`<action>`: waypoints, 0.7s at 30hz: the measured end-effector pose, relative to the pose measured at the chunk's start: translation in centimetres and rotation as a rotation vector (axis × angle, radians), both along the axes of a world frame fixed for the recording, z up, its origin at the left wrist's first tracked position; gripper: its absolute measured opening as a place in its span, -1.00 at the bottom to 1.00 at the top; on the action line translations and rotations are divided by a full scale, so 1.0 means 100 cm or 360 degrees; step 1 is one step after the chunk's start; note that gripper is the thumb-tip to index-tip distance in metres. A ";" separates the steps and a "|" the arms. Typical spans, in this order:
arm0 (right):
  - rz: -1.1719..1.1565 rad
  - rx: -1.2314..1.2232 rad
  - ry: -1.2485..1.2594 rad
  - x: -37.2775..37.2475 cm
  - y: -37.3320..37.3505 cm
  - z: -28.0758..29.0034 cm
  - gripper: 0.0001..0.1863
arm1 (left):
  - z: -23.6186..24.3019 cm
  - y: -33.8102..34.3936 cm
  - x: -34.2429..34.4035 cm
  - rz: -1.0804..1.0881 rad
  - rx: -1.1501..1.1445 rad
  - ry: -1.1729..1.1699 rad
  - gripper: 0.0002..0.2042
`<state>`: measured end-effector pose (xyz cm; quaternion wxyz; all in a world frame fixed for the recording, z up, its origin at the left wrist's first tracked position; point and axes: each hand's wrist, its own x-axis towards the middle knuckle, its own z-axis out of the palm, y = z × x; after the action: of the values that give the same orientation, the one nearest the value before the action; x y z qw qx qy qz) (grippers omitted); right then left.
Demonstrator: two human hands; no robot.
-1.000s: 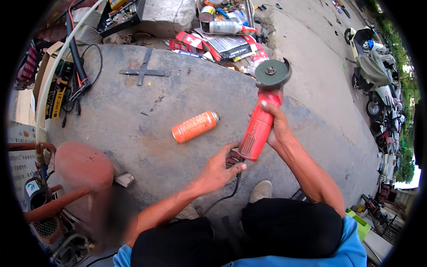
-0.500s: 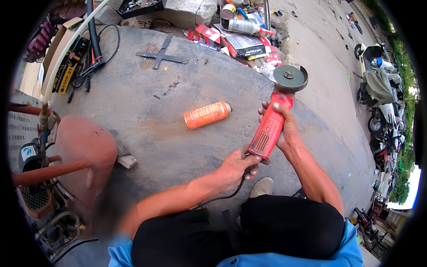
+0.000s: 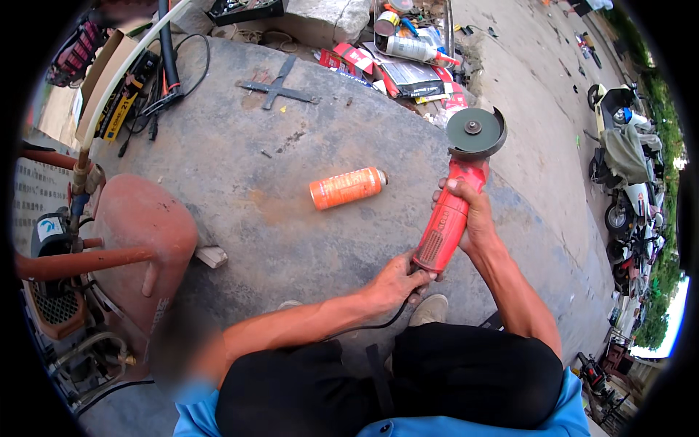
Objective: The person uses a power grinder to cut through a metal canister, then handles a smaller metal scrap by hand and continues grinding the canister.
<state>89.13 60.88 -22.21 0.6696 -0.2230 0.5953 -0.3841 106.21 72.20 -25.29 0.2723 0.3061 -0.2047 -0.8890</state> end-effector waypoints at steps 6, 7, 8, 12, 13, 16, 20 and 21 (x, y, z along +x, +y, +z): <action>0.0103 -0.0299 0.0447 -0.025 -0.007 0.013 -0.64 | -0.016 -0.018 0.065 0.0065 -0.1578 -0.1617 -0.40; 0.0204 -0.0333 0.0533 -0.027 -0.006 0.015 -0.62 | -0.017 -0.029 0.081 0.0193 -0.1753 -0.1892 -0.35; 0.0307 -0.0361 0.0619 -0.028 -0.003 0.015 -0.60 | -0.021 -0.042 0.095 0.0324 -0.1918 -0.2167 -0.29; 0.0541 -0.0256 0.0732 -0.016 0.010 0.005 -0.54 | -0.053 -0.072 0.135 0.0054 -0.1927 -0.2586 -0.27; 0.0653 -0.0258 0.0821 -0.012 0.013 0.007 -0.48 | -0.058 -0.076 0.137 -0.0179 -0.1885 -0.2519 -0.28; 0.0887 -0.0281 0.1012 -0.002 0.019 0.001 -0.37 | -0.069 -0.083 0.136 -0.0204 -0.1879 -0.2406 -0.28; 0.1078 -0.0297 0.1134 0.016 0.023 -0.011 -0.35 | -0.082 -0.082 0.129 -0.0116 -0.1870 -0.2447 -0.29; 0.1092 -0.0255 0.1121 0.021 0.024 -0.014 -0.35 | -0.084 -0.083 0.130 -0.0140 -0.1835 -0.2437 -0.29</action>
<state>91.21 63.29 -23.57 0.4964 -0.5729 0.6464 -0.0875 119.16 63.94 -33.66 0.1397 0.6148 -0.7444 -0.2198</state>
